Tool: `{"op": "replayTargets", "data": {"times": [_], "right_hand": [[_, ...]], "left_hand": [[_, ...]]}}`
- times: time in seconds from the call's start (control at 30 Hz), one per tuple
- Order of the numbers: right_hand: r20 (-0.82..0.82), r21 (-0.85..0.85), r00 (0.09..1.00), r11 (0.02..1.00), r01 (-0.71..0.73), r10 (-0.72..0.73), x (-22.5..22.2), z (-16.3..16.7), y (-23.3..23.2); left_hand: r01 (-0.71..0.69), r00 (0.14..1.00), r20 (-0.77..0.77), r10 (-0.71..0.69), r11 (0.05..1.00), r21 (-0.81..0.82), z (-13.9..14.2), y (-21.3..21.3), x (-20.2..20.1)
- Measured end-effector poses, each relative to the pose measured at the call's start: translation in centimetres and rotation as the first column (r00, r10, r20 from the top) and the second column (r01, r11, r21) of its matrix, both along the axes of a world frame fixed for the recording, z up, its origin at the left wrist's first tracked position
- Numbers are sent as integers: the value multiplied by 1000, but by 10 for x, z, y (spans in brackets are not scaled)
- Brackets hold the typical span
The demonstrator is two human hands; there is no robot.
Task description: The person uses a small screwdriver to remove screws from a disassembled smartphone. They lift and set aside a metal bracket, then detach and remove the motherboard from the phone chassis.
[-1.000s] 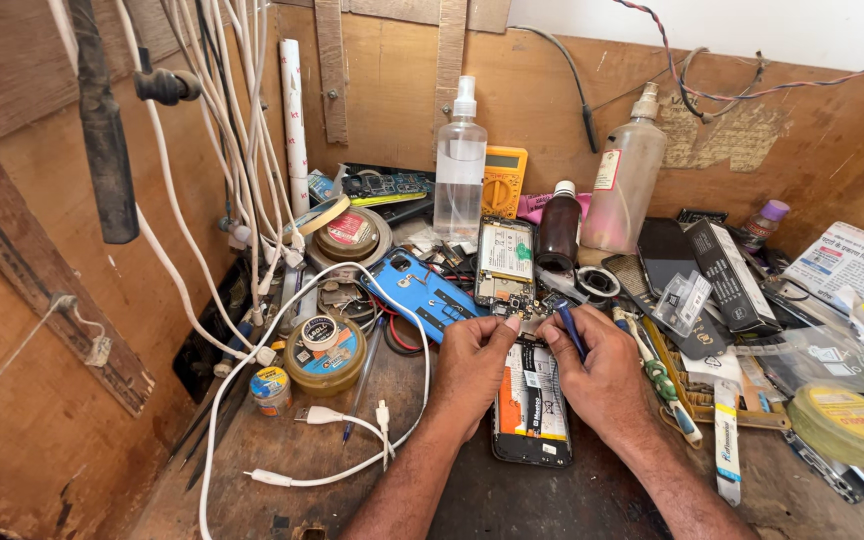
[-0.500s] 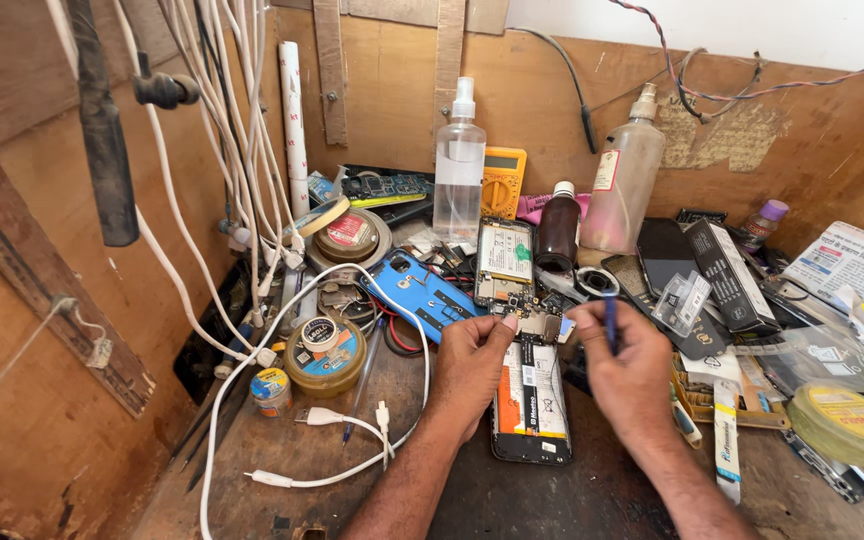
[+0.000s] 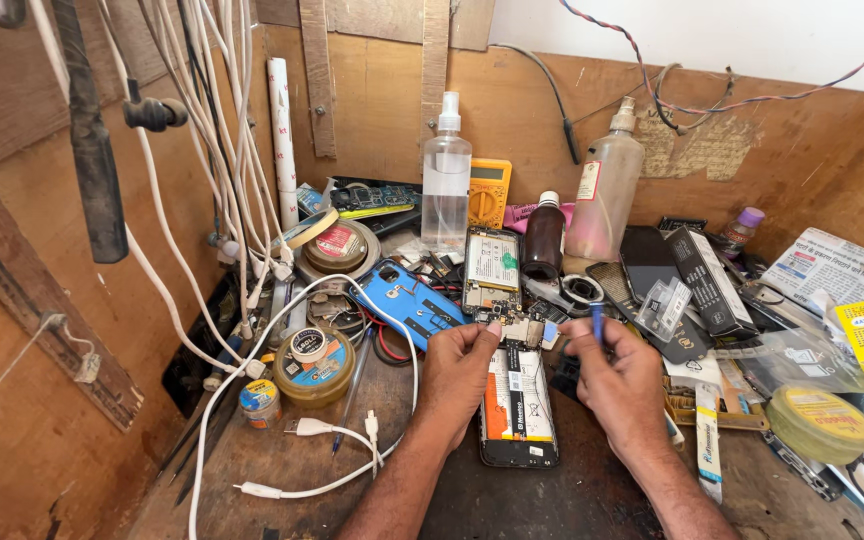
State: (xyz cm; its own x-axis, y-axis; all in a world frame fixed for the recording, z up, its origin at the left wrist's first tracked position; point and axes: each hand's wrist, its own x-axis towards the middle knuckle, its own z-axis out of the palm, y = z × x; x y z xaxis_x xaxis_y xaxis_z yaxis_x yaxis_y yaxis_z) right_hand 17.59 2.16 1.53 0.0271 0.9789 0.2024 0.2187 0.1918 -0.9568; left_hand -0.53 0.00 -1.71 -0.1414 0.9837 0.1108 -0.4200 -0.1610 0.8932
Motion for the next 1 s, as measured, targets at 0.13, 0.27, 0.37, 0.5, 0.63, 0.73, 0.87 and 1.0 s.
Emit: {"op": "replayTargets", "data": {"times": [0.13, 0.27, 0.37, 0.5, 0.63, 0.73, 0.87, 1.0], "right_hand": [[-184, 52, 979, 995, -84, 92, 4, 3, 0], [38, 26, 998, 999, 42, -43, 2, 2, 1], [237, 113, 968, 992, 52, -78, 0, 0, 2], [167, 49, 985, 998, -45, 36, -3, 0, 6], [229, 167, 956, 960, -223, 182, -4, 4, 16], [119, 69, 964, 966, -248, 239, -7, 5, 20], [-30, -71, 986, 984, -163, 161, -6, 3, 20], [-218, -40, 970, 992, -121, 109, -2, -3, 18]], "left_hand": [[-5, 1000, -5, 5, 1000, -9, 0, 1, 0], [-19, 999, -36, 19, 1000, 1, 0, 1, 1], [-24, 999, -48, 25, 999, 29, 0, 0, 1], [3, 1000, -28, -2, 999, 44, 2, -3, 0], [14, 998, -57, -13, 1000, 19, 6, -5, 0], [35, 999, -38, -34, 999, 25, 10, -8, -1], [-18, 996, -91, 16, 999, -26, 16, -11, -3], [-57, 998, -42, 57, 998, -1, 20, -12, -3]]}}
